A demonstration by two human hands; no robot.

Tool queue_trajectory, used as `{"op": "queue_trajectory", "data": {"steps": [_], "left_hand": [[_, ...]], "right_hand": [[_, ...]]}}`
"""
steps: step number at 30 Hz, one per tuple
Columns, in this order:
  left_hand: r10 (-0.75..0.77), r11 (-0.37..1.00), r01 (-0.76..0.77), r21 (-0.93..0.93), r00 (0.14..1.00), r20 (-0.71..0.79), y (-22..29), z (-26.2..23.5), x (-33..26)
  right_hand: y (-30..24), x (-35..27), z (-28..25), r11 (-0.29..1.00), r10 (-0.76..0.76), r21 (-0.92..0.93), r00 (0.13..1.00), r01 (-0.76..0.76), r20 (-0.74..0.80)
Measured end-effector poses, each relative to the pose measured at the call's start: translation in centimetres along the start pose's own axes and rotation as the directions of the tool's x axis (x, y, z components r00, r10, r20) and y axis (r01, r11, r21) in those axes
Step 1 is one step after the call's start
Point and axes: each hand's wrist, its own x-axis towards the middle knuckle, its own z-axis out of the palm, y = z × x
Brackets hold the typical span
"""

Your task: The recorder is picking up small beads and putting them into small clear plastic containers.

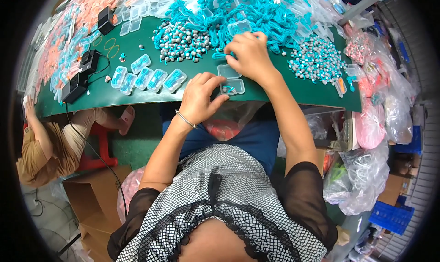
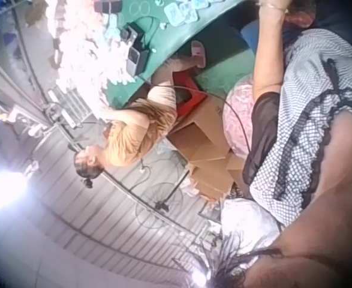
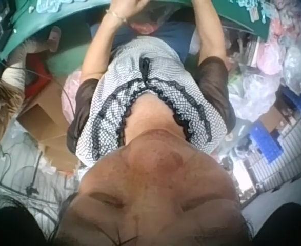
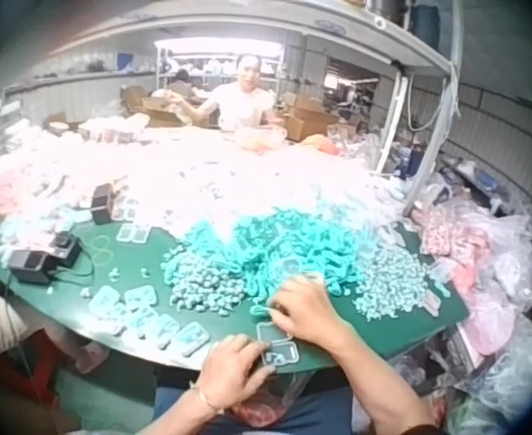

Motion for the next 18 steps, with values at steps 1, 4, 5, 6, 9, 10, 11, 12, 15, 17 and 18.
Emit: {"op": "queue_trajectory", "data": {"steps": [1,4,5,6,9,10,11,12,15,17,18], "left_hand": [[0.004,1.000,-0.004,-0.005,1.000,-0.007,-0.1,0.0,-0.1],[0.001,1.000,-0.001,-0.008,1.000,-0.017,-0.2,-0.2,-0.3],[-0.001,1.000,0.001,-0.001,1.000,-0.018,-0.3,-0.3,-0.3],[0.001,1.000,-0.002,-0.007,1.000,-0.016,-0.3,-0.2,-0.2],[-0.025,0.999,0.025,-0.025,1.000,-0.001,-0.3,-0.1,0.1],[-0.034,0.999,0.034,-0.029,0.999,0.005,-0.3,0.0,0.2],[-0.043,0.999,0.043,-0.032,0.999,0.011,-0.3,0.0,0.2],[-0.043,0.999,0.043,-0.029,0.999,0.012,-0.4,0.1,0.3],[-0.069,0.995,0.070,-0.071,0.998,0.015,-0.4,0.3,0.3],[-0.088,0.995,0.089,-0.045,0.996,0.023,-0.2,0.1,0.2],[-0.086,0.995,0.087,-0.045,0.996,0.023,-0.1,0.1,0.2]], "right_hand": [[-0.1,-0.5,-0.5,1.000,-0.009,0.006,1.000,0.009,0.006],[-1.5,-2.8,-2.6,0.977,0.119,0.184,0.992,-0.111,-0.031],[-2.1,-3.5,-2.9,0.976,0.129,0.173,0.991,-0.130,0.020],[-2.6,-4.2,-3.1,0.984,0.101,0.140,0.994,-0.107,0.051],[-3.8,-5.0,-3.1,0.998,0.056,0.010,0.997,-0.057,0.052],[-4.1,-5.0,-3.0,0.998,0.058,0.009,0.997,-0.059,0.051],[-4.3,-5.0,-3.0,0.999,0.031,-0.032,0.998,-0.029,0.061],[-4.5,-5.0,-3.0,0.997,0.002,-0.072,0.997,0.003,0.072],[-5.0,-4.9,-3.5,0.989,-0.017,-0.146,0.993,0.034,0.113],[-5.4,-4.9,-3.7,0.988,-0.026,-0.145,0.991,0.045,0.128],[-5.4,-4.9,-3.8,0.988,-0.033,-0.146,0.989,0.054,0.145]]}}
